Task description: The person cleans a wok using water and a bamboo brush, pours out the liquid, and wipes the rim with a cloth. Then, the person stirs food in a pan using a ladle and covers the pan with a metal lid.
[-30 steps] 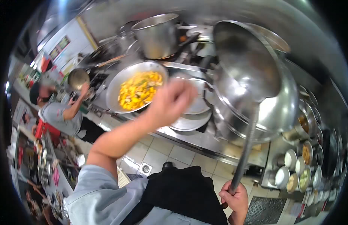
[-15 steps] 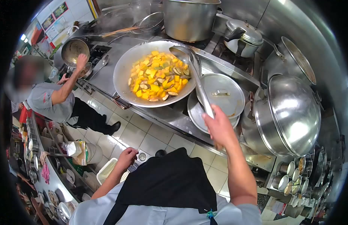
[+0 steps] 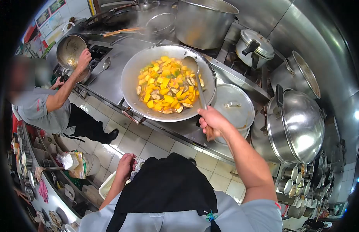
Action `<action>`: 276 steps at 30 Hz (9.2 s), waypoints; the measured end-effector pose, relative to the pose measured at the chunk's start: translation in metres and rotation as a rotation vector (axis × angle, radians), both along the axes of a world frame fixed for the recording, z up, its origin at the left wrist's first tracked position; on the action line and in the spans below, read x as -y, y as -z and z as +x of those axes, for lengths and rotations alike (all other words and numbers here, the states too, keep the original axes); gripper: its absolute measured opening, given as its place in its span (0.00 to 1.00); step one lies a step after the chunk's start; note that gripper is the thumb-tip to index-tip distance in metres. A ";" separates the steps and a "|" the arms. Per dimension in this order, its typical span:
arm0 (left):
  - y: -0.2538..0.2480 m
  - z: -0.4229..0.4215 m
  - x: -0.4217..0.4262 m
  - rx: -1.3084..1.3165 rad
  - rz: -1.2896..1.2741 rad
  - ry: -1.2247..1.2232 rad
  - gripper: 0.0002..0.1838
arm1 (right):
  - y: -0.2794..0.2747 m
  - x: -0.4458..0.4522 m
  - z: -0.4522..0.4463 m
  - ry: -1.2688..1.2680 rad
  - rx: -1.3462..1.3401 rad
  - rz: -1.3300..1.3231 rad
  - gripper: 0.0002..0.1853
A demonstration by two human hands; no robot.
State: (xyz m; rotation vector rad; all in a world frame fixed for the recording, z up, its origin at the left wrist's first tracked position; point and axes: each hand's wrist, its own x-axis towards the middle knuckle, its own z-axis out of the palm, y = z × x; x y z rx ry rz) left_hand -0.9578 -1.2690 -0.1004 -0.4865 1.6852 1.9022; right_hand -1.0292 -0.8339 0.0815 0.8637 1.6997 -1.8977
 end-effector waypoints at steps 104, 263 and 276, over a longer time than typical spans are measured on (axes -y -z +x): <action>0.176 0.123 0.141 -0.644 -1.112 0.646 0.14 | -0.035 -0.030 -0.083 -0.291 -0.143 0.399 0.20; -0.088 -0.088 -0.072 -1.203 -0.701 -0.068 0.36 | -0.143 -0.054 0.109 -0.644 -0.189 1.417 0.24; -0.103 -0.085 -0.081 -1.298 -0.800 0.004 0.35 | -0.021 0.097 0.078 0.029 -0.132 0.280 0.22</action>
